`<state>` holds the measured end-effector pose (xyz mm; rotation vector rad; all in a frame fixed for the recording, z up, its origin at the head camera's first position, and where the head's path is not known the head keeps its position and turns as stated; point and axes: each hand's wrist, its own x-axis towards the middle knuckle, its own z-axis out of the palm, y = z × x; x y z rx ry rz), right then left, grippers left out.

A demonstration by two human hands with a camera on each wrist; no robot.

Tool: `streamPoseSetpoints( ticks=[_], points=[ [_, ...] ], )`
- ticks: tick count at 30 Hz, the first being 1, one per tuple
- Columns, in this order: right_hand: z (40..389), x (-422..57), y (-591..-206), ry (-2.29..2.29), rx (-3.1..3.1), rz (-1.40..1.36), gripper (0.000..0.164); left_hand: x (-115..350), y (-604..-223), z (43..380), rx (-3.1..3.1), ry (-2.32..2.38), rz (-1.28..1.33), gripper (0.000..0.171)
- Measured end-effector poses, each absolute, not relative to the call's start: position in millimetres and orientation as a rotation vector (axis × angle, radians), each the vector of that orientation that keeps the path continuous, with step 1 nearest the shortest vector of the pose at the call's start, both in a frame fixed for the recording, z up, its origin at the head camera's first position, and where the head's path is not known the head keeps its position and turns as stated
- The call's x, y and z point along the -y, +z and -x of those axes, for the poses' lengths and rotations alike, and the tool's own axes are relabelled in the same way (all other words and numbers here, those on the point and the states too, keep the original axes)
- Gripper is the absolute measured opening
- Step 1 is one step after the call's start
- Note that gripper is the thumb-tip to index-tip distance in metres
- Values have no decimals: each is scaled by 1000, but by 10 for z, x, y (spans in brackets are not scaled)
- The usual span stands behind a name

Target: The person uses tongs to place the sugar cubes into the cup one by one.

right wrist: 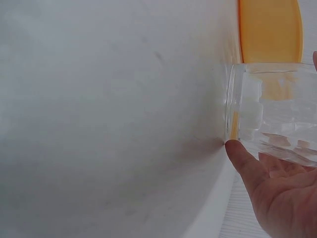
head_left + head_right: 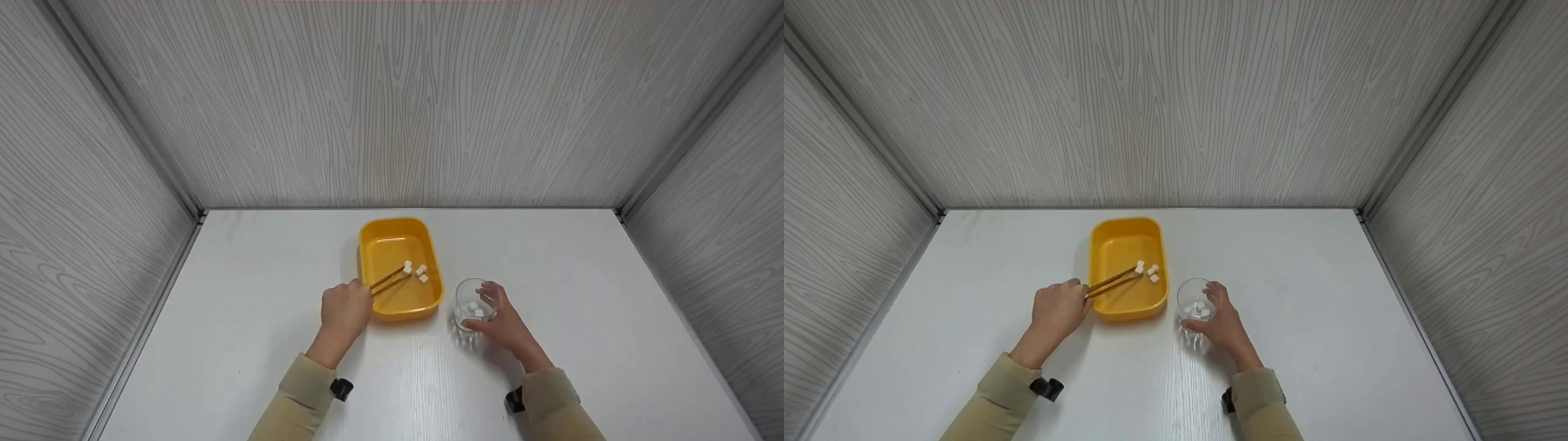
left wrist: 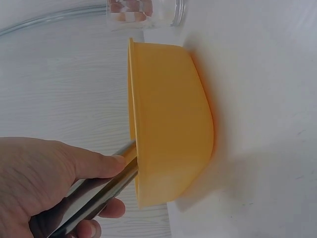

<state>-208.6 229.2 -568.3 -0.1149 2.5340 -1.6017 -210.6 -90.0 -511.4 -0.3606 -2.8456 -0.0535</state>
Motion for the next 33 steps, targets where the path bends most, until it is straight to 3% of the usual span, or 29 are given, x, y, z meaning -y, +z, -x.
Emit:
streamPoseSetpoints(
  ticks=[33],
  points=[
    [2088, -2300, -5682, -1569, -2553, 117, 99, 954, -5084, 2072, 2831, -98, 363, 11]
  ],
)
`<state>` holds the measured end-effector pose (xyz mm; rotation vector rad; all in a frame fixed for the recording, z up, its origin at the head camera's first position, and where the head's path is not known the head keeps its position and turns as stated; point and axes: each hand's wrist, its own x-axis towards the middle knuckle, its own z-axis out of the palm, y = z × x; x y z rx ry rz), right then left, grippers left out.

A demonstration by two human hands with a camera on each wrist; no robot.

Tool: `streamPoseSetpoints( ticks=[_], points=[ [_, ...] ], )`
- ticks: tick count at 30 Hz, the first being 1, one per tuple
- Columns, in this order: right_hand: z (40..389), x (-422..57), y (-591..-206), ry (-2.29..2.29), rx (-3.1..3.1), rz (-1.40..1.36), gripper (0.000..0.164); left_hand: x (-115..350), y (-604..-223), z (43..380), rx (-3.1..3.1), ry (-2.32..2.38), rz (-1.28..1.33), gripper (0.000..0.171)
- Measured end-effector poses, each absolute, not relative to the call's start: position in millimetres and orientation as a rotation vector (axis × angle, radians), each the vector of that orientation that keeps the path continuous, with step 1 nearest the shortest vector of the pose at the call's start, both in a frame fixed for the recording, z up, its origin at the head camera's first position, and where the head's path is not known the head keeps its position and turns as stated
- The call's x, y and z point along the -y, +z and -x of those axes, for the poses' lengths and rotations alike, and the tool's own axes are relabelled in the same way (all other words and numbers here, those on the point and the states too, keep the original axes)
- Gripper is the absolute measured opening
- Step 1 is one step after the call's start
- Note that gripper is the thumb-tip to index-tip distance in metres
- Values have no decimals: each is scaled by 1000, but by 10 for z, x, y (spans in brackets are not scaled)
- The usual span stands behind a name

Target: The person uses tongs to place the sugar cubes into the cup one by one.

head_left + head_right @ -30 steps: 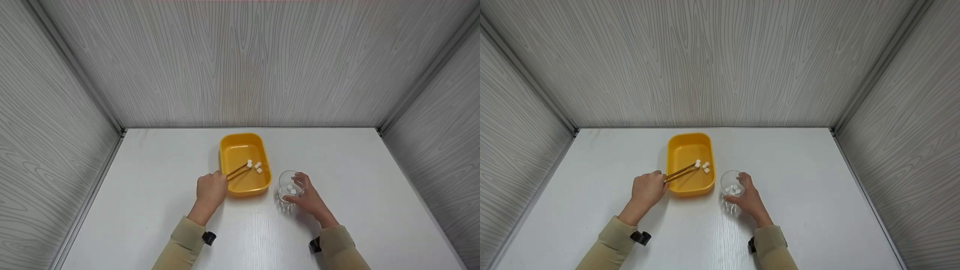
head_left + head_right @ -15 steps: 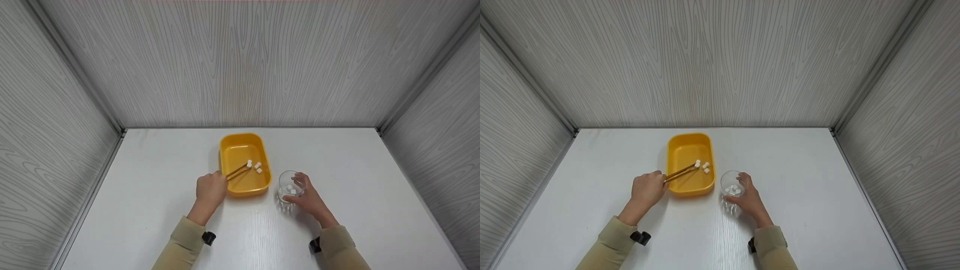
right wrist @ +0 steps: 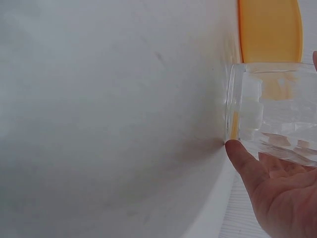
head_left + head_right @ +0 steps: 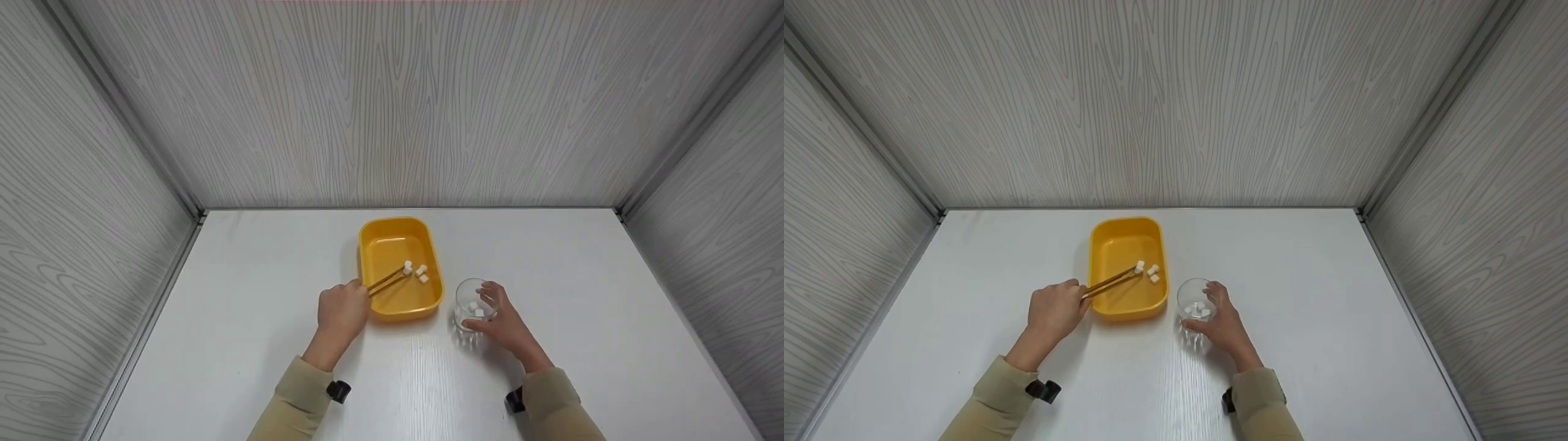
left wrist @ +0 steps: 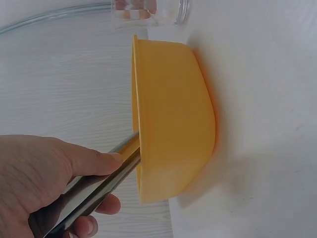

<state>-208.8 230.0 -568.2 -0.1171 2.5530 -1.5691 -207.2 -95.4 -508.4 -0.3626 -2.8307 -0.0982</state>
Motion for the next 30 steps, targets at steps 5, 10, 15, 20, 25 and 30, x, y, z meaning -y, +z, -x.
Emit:
streamPoseSetpoints(
  ticks=[5, 10, 15, 20, 25, 30],
  points=[
    [2089, -2296, -5686, -1570, -2559, 122, 99, 969, -5070, 2062, 2838, -131, 354, 10],
    [2086, -2297, -5681, -1582, -2549, 122, 98, 981, -5060, 2041, 2842, -139, 354, 10],
    [2083, -2295, -5676, -1580, -2550, 121, 97, 998, -5033, 2012, 2838, -159, 345, 10],
    [2075, -2303, -5683, -1587, -2535, 120, 97, 1018, -5015, 1973, 2796, -171, 356, 13],
    [2077, -2307, -5685, -1581, -2539, 119, 97, 1035, -4981, 1917, 2740, -167, 374, 16],
    [2090, -2304, -5693, -1568, -2549, 110, 96, 1036, -4938, 1853, 2677, -181, 402, 21]
  ],
)
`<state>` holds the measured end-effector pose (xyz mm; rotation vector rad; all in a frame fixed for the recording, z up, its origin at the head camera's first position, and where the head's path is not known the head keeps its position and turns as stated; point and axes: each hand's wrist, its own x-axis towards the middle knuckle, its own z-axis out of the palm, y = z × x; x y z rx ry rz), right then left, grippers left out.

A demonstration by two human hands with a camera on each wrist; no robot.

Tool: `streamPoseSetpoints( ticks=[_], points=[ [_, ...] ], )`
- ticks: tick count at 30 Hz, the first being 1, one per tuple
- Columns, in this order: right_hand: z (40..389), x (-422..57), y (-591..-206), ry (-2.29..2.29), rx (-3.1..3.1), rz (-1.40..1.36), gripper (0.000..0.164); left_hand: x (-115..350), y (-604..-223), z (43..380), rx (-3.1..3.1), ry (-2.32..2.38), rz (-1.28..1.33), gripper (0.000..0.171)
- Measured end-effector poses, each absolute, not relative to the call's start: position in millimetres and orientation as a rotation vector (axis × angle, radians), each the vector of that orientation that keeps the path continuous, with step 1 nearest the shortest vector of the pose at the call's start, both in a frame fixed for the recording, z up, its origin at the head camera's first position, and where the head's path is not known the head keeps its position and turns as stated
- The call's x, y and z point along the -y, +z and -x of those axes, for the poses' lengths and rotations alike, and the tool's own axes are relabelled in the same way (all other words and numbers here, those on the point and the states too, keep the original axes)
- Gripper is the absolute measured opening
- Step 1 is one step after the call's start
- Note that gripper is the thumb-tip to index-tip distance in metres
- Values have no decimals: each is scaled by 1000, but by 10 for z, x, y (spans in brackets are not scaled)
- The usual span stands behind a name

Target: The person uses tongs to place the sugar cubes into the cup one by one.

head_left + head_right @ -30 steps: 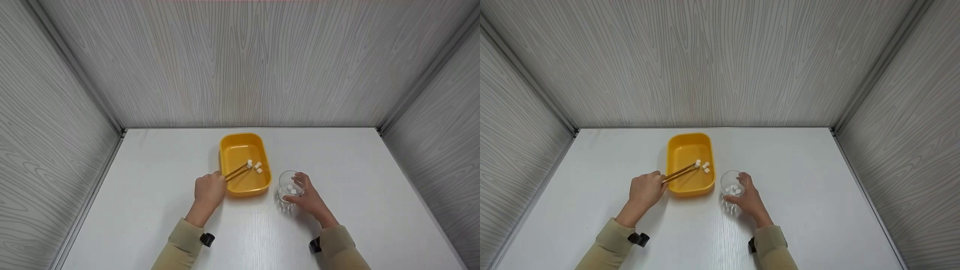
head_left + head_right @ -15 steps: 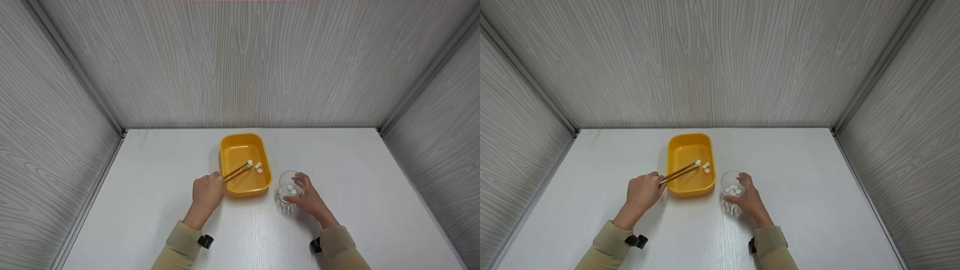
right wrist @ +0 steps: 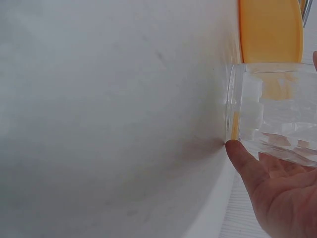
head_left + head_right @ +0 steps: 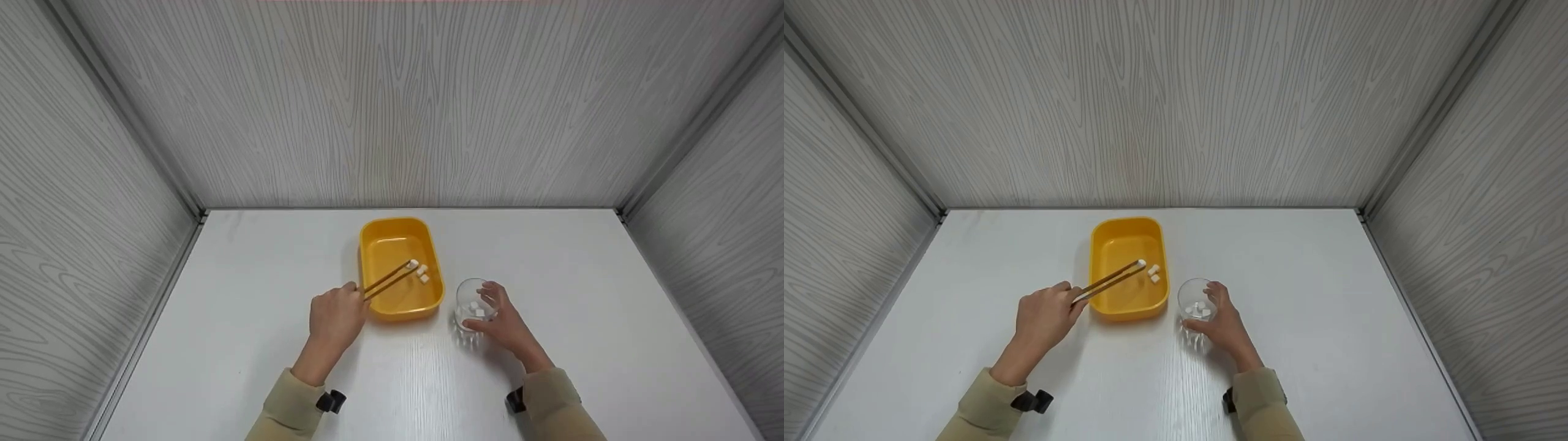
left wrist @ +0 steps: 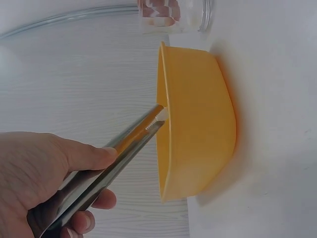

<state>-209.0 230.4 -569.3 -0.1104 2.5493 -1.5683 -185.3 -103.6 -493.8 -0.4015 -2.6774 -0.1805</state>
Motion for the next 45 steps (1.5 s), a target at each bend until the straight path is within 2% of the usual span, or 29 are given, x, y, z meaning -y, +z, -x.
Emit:
streamPoseSetpoints(
  ticks=[24, 45],
  points=[
    [2093, -2286, -5685, -1535, -2569, 88, 99, 835, -4691, 1579, 2501, -194, 640, 25],
    [2080, -2294, -5696, -1561, -2548, 103, 94, 623, -4764, 1498, 2470, -167, 797, 19]
  ],
)
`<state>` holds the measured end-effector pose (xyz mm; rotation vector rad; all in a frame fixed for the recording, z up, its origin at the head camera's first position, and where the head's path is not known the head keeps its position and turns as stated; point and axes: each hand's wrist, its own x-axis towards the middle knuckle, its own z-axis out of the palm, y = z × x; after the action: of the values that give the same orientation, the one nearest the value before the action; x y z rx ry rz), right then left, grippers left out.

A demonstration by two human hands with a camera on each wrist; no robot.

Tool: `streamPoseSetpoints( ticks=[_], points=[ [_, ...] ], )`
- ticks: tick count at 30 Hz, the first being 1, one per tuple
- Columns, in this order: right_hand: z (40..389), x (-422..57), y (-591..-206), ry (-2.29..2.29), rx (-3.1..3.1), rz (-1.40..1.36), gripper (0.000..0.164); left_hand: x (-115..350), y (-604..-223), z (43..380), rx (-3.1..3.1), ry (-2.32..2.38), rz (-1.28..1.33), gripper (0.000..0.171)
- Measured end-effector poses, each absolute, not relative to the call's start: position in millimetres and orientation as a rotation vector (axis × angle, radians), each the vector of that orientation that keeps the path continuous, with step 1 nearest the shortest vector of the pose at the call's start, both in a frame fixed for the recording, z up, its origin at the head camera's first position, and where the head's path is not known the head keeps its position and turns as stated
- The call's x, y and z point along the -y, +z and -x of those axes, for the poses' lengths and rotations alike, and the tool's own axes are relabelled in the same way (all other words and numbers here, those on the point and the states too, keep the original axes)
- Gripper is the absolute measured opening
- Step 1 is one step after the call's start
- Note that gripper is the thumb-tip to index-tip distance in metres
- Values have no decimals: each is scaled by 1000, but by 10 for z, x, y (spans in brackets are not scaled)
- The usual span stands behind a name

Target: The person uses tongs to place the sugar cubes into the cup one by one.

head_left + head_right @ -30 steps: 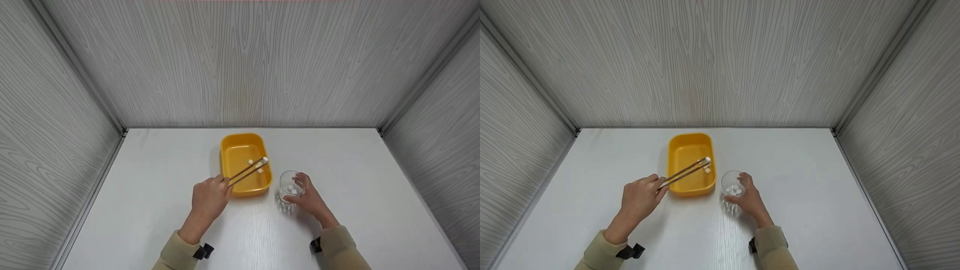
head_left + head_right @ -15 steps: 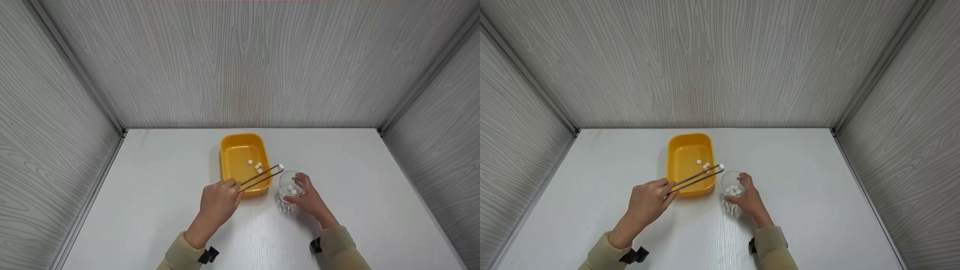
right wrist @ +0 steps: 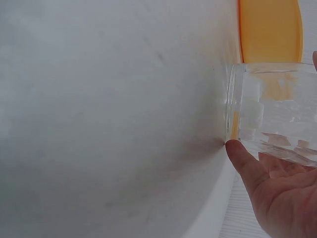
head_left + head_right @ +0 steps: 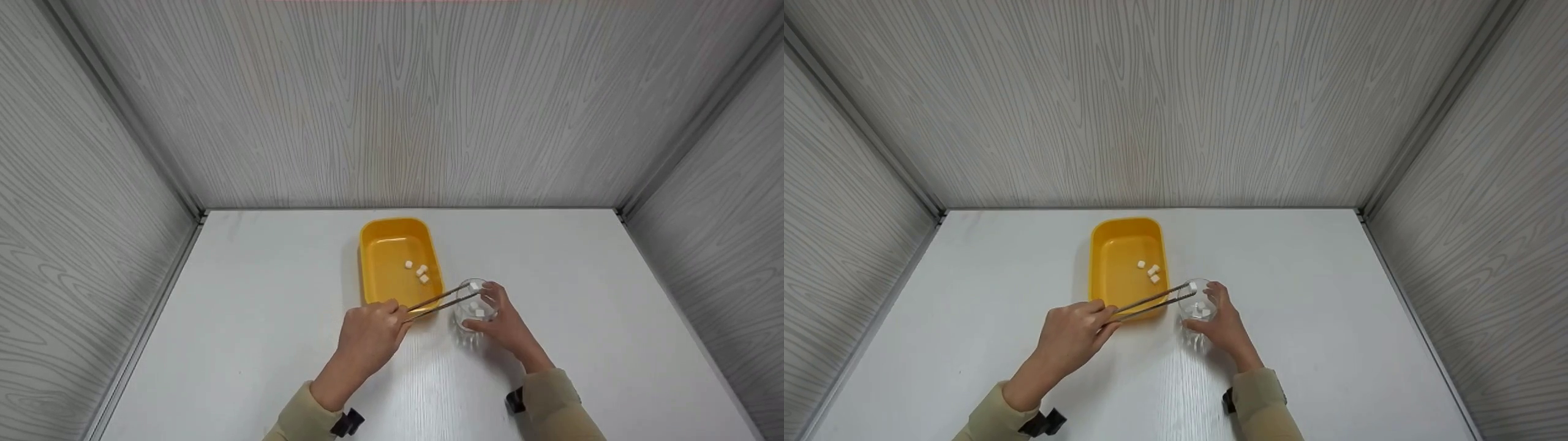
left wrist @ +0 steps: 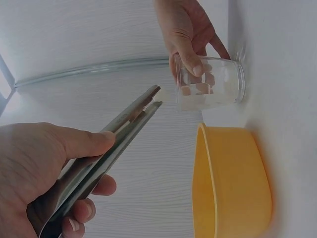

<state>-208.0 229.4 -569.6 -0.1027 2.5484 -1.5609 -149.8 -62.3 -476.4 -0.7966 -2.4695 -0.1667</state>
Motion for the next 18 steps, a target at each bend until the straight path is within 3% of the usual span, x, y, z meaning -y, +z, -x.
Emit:
streamPoseSetpoints(
  ticks=[18],
  points=[
    [2073, -2300, -5687, -1583, -2546, 132, 93, 745, -4890, 1556, 2534, -311, 587, 32]
  ],
)
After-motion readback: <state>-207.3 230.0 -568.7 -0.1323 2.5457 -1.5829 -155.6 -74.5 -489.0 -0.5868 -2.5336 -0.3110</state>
